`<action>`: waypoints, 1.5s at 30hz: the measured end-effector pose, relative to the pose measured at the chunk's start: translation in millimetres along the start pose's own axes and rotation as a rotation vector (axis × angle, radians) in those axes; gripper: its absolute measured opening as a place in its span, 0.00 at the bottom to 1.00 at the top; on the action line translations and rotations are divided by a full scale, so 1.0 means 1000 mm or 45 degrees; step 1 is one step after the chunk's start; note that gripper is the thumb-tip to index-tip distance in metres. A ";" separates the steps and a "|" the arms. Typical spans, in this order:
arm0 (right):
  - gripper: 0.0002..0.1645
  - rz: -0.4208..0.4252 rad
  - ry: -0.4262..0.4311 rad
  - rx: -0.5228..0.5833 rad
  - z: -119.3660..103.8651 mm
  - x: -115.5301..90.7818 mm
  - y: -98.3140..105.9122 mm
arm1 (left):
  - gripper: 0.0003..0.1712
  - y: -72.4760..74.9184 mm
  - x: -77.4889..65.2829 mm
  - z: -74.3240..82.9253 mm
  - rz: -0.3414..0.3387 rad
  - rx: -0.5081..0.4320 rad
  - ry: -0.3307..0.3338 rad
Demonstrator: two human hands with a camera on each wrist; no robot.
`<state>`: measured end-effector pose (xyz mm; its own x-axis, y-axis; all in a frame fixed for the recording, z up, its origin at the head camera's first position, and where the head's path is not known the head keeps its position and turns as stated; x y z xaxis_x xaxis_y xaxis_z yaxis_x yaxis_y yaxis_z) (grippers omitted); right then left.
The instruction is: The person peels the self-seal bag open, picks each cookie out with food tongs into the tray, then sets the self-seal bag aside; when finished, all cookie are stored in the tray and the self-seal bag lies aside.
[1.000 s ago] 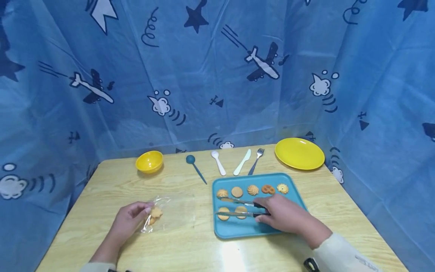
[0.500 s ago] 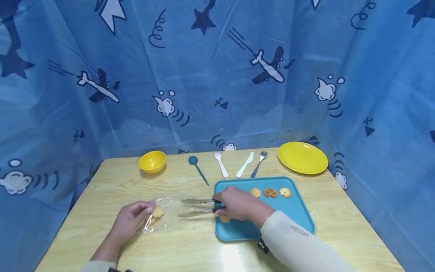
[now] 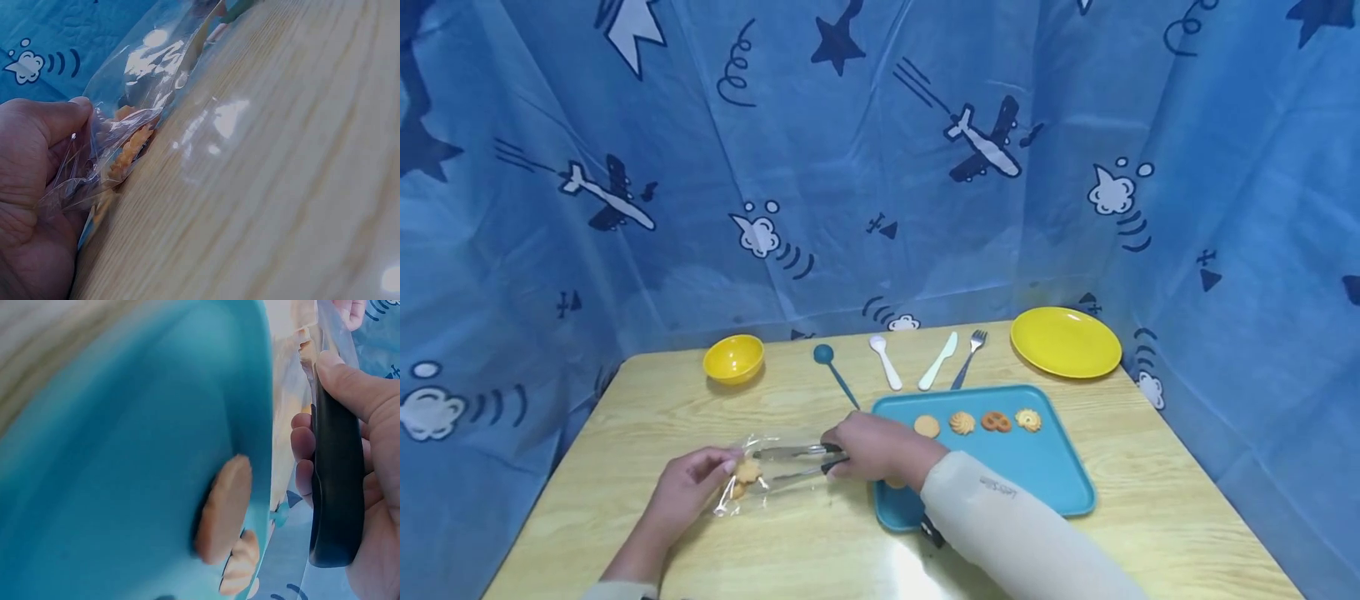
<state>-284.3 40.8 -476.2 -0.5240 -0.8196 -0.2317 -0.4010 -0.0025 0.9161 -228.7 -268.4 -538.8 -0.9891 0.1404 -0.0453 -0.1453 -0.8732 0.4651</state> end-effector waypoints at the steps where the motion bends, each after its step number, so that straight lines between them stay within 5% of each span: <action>1: 0.12 0.003 0.004 0.006 -0.001 0.002 0.000 | 0.14 0.000 0.000 0.000 0.002 0.001 -0.002; 20: 0.16 0.010 -0.012 -0.027 -0.006 0.011 0.000 | 0.13 0.003 0.000 0.000 0.011 -0.005 -0.025; 26: 0.19 0.019 -0.042 -0.009 -0.003 -0.005 0.000 | 0.14 0.002 -0.001 0.000 0.002 0.002 -0.017; 33: 0.11 0.054 -0.050 0.019 0.006 -0.027 -0.003 | 0.14 0.001 0.001 -0.002 0.007 -0.020 -0.024; 45: 0.29 0.142 -0.155 0.003 0.020 -0.076 0.000 | 0.14 0.000 0.003 -0.007 0.008 -0.018 -0.052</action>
<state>-259.4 114.7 -465.5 -0.6527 -0.7390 -0.1668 -0.3372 0.0862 0.9375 -231.5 -270.8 -544.8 -0.9881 0.1535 -0.0065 -0.1398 -0.8808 0.4524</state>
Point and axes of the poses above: each hand's wrist, its own x-axis towards the middle knuckle, its own y-axis out of the back of the hand, z = x × y, the point moved 2 cm from there along x, towards the middle knuckle, and after that the axes turned 9 degrees about -z, right-handed, at the moved point
